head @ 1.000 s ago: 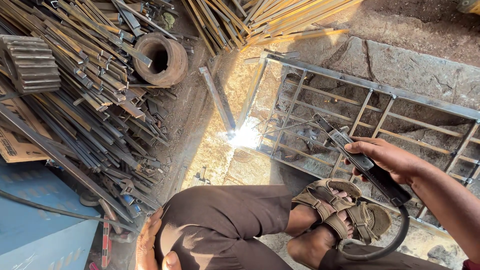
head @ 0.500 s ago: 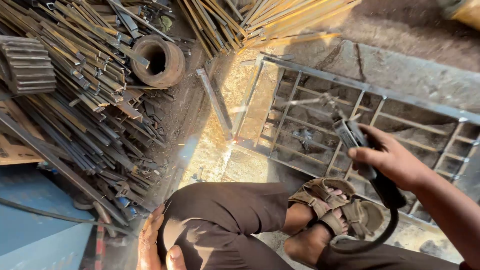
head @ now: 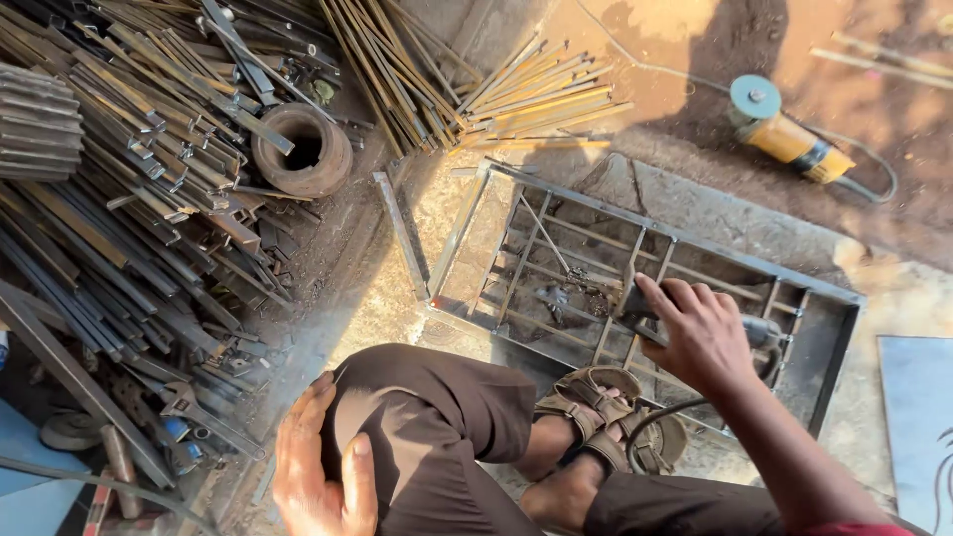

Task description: Measuring a metal plate with a tape measure and welding a metal grate frame.

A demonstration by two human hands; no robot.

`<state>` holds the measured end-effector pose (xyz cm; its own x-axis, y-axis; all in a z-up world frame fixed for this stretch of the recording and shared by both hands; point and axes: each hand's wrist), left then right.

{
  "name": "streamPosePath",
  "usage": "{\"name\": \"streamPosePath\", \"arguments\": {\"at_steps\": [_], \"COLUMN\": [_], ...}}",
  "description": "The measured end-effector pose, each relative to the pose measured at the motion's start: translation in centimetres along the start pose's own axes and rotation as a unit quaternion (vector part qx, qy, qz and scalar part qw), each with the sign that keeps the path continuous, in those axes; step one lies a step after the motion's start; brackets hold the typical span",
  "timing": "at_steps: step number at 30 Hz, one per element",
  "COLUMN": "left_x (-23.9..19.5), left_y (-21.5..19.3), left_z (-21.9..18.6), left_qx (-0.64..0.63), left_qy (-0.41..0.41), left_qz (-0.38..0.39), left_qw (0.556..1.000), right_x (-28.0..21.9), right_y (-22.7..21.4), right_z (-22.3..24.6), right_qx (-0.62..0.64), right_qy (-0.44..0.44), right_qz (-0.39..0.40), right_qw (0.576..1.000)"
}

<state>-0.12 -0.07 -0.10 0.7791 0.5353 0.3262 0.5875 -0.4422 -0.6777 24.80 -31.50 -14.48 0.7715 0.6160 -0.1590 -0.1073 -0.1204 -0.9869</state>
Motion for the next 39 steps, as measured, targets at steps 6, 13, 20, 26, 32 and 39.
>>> {"name": "streamPosePath", "arguments": {"at_steps": [6, 13, 20, 26, 32, 39], "left_x": [0.2, 0.0, 0.0, -0.1, -0.1, -0.4], "left_y": [-0.2, -0.1, 0.0, 0.1, 0.1, 0.1], "left_z": [-0.7, -0.6, -0.6, -0.4, 0.0, 0.1], "left_qx": [0.0, 0.005, 0.002, 0.007, 0.006, 0.01], "left_qy": [-0.006, -0.022, -0.009, -0.006, 0.011, 0.001], "left_qz": [0.0, 0.007, 0.001, -0.003, -0.002, -0.005], "left_qw": [1.0, 1.0, 1.0, 1.0, 1.0, 1.0], "right_x": [1.5, 2.2, 2.1, 2.2, 1.8, 1.6], "right_y": [1.6, 4.0, 3.5, 3.4, 2.1, 2.2], "right_z": [-0.1, 0.0, 0.1, 0.4, 0.9, 1.1], "right_qx": [-0.007, -0.019, -0.01, -0.005, 0.005, 0.025], "right_qy": [0.001, 0.011, 0.001, 0.012, 0.025, 0.013], "right_qz": [-0.012, 0.026, -0.007, 0.022, 0.036, -0.004], "right_qw": [1.0, 0.999, 1.0, 1.0, 0.999, 1.0]}}
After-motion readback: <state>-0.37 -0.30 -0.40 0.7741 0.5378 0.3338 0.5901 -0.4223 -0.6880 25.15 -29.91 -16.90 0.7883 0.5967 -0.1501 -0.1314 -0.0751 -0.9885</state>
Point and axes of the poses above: each hand's wrist, its own x-axis towards the middle knuckle, its own y-axis out of the palm, z = x × y, and after that the axes turned 7 degrees about -x, right-handed
